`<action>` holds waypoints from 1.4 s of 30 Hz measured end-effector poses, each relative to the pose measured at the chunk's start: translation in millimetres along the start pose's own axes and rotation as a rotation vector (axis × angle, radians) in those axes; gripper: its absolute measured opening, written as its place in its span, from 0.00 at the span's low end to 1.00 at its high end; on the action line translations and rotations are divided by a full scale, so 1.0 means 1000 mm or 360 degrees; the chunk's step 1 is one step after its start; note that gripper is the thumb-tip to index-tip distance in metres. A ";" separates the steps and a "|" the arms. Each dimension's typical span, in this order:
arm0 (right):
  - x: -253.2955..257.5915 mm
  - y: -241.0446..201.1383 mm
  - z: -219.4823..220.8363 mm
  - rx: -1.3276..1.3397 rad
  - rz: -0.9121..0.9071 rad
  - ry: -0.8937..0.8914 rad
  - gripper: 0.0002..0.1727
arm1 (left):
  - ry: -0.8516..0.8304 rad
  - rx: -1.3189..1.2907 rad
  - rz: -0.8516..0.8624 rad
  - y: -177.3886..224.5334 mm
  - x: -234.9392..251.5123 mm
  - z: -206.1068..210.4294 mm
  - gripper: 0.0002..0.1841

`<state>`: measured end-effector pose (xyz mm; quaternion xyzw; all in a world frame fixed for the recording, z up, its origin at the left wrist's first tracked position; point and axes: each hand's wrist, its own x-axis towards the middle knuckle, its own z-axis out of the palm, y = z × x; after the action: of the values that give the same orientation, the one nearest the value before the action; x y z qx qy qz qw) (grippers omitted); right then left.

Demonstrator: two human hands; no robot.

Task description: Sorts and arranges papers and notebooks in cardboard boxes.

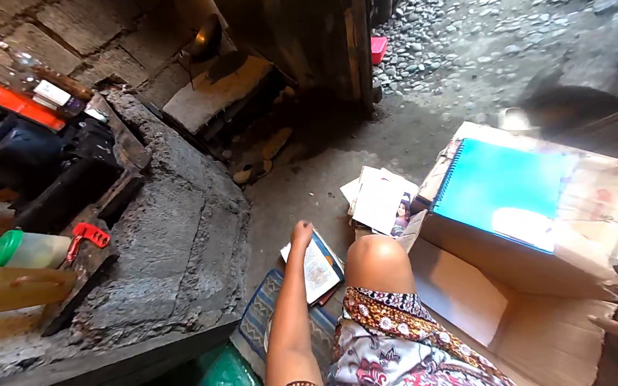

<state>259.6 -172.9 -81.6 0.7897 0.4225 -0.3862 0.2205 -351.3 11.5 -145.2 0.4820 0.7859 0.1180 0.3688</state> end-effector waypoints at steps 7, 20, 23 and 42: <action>0.040 -0.002 0.015 -0.0110 0.0069 -0.0027 0.40 | -0.0162 0.0115 -0.0757 -0.124 -0.035 0.115 0.47; 0.035 -0.019 0.019 -0.0168 0.0160 0.0063 0.40 | -0.0057 0.0527 -0.0931 -0.087 -0.025 0.167 0.56; 0.024 -0.022 0.017 -0.0135 0.0138 0.0097 0.41 | -0.0004 0.0514 -0.0991 -0.083 -0.027 0.172 0.50; 0.063 0.001 0.028 -0.0178 0.0039 0.0117 0.33 | -0.0054 0.0160 -0.0640 -0.131 -0.036 0.136 0.27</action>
<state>270.3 -160.8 -148.2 0.7949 0.4416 -0.3301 0.2533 -335.1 -108.3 -294.4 0.3353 0.8649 -0.0055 0.3736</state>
